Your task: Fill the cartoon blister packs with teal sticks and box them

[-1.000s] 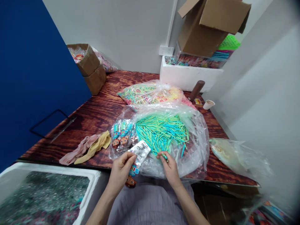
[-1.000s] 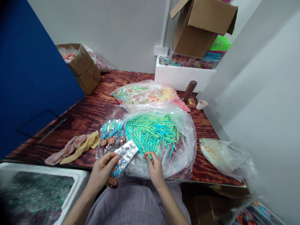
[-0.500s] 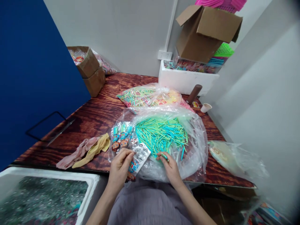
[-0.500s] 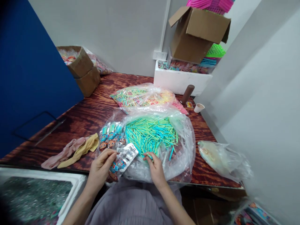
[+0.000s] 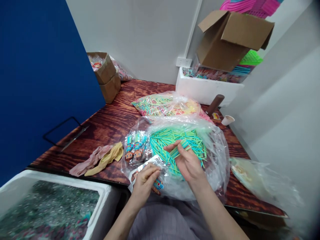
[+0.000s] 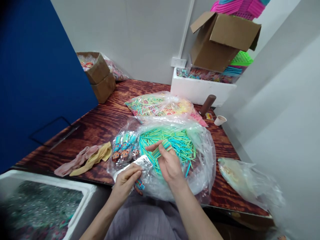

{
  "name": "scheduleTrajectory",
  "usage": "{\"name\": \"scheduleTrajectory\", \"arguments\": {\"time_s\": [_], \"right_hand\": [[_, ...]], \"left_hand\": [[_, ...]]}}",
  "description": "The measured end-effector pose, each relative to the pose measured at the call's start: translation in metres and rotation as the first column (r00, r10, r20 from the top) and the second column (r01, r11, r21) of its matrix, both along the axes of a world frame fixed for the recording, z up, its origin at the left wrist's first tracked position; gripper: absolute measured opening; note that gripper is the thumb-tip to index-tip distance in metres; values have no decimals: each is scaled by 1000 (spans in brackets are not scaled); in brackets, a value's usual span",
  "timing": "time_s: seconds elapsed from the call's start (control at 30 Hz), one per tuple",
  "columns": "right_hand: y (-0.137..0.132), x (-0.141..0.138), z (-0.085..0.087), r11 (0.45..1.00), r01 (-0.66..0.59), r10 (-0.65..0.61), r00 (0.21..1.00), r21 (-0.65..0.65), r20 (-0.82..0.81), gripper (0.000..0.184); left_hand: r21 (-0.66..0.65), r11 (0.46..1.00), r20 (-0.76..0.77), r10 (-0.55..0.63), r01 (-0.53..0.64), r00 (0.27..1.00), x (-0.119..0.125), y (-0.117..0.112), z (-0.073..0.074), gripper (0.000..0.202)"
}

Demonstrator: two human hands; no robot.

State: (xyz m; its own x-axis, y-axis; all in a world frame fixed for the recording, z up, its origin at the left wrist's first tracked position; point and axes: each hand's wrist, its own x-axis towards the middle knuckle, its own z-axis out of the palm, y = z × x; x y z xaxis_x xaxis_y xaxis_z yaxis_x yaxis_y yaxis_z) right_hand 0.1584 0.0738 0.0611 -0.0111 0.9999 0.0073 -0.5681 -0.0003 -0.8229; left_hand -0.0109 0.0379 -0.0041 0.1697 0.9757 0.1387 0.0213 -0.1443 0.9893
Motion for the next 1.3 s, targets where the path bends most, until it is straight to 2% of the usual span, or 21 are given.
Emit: {"name": "scheduleTrajectory", "arguments": {"time_s": [0.1,0.17,0.3,0.47,0.57,0.73,0.83,0.93,1.03,1.1,1.17,1.23,1.3], "right_hand": [[5,-9,3,993,-83,68,981,-79,-184,17],[4,-12,1,985,-119,90,971,-123,-220,19],[-6,-15,-6,968,-145,115,982,-204,-152,15],[-18,-16,-6,973,-47,50,999,-224,5,17],[-23,-13,-5,975,1,-4,1000,-223,-12,17],[-28,-12,-6,966,19,-22,1000,-260,-10,22],[-32,-14,-5,974,-6,32,993,-226,113,22],[-35,-16,-2,976,-90,148,944,-200,296,25],[-38,-14,2,971,-165,220,896,-170,387,37],[-40,-13,5,985,-131,166,894,-110,417,43],[-41,-12,6,999,-46,47,867,-14,497,36],[-42,-13,5,995,-28,-36,789,94,614,20],[-44,-14,2,986,-84,-42,718,147,694,26]], "left_hand": [[-16,1000,36,-1,1,999,0,0,-1,20],[-26,1000,52,6,-5,999,-1,-1,-1,20],[-70,996,60,57,-52,997,-1,-5,1,21],[-80,992,47,105,-101,993,2,-9,2,23],[-87,992,40,94,-90,995,3,-10,2,23],[-11,997,-5,71,-71,997,3,-10,6,22],[-17,998,9,68,-68,998,4,-11,6,23],[-119,992,56,49,-42,997,4,-12,4,28],[-181,982,104,70,-51,992,3,-11,1,32],[-165,982,123,119,-98,985,2,-10,0,29],[-177,976,143,152,-126,978,2,-10,0,26],[-224,968,173,156,-115,972,2,-10,1,26],[-269,959,214,146,-86,966,2,-11,2,27]]}}
